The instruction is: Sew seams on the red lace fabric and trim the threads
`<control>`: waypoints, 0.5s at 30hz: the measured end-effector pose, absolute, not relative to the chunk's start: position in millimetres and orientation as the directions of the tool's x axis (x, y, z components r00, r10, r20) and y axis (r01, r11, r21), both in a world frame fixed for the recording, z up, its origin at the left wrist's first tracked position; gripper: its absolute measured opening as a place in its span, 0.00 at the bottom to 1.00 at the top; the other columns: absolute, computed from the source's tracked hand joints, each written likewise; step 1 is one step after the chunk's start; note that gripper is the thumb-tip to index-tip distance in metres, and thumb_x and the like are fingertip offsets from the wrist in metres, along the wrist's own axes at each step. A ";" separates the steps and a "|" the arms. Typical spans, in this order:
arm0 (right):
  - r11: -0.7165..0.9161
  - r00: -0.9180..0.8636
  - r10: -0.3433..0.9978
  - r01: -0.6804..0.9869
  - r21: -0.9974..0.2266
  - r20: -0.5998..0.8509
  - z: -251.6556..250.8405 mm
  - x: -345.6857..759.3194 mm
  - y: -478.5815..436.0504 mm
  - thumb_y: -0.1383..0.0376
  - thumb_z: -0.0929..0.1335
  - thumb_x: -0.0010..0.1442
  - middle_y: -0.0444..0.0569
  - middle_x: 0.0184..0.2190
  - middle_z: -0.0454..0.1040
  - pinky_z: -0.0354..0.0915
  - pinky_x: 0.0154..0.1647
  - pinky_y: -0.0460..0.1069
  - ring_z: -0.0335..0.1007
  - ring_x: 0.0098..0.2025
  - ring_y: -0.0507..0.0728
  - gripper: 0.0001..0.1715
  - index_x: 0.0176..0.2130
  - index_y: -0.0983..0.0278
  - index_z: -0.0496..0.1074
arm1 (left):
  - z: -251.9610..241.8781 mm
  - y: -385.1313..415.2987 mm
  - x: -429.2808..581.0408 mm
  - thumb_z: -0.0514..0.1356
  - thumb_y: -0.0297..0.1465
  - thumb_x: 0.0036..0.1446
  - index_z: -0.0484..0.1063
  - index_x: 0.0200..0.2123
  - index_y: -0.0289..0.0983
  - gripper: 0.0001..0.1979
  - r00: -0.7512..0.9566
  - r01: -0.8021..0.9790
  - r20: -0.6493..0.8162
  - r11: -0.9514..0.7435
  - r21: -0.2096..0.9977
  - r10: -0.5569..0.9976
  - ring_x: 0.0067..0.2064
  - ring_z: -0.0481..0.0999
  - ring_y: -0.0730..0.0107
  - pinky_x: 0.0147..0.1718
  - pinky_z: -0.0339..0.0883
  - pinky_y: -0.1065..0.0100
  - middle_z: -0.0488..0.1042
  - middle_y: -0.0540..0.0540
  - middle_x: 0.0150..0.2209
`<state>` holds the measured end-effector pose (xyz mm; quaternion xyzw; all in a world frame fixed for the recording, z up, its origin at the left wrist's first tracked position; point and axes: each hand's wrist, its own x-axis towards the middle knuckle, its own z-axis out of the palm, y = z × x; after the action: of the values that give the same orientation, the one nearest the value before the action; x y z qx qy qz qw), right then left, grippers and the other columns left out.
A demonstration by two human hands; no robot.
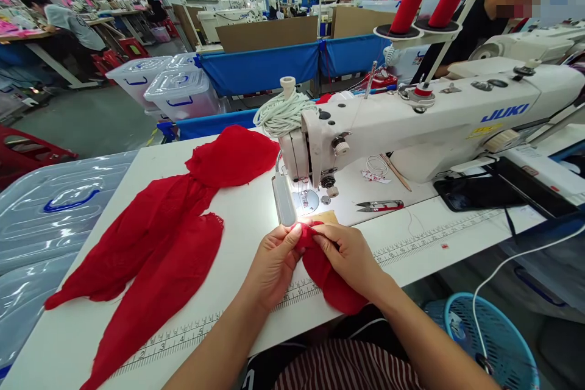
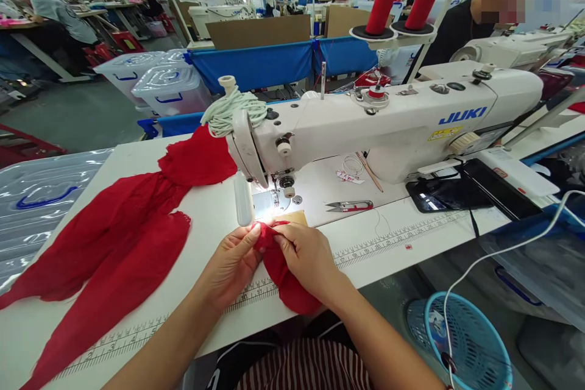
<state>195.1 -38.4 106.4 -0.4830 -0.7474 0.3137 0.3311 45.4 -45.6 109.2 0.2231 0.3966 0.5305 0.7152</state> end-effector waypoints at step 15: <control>0.470 -0.294 0.865 0.757 -0.454 0.405 101.2 192.0 -60.6 0.76 0.57 0.60 0.48 0.32 0.76 0.62 0.24 0.44 0.71 0.29 0.52 0.30 0.59 0.59 0.63 | 110.8 -45.0 47.5 0.71 0.27 0.41 0.76 0.23 0.32 0.07 0.048 -0.630 -0.371 0.316 0.709 0.927 0.30 0.75 0.78 0.35 0.71 0.78 0.78 0.49 0.26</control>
<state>192.0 -60.6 101.2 -0.5072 -0.7997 0.0878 0.3092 47.5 -45.0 110.8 0.1818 0.4090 0.5557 0.7006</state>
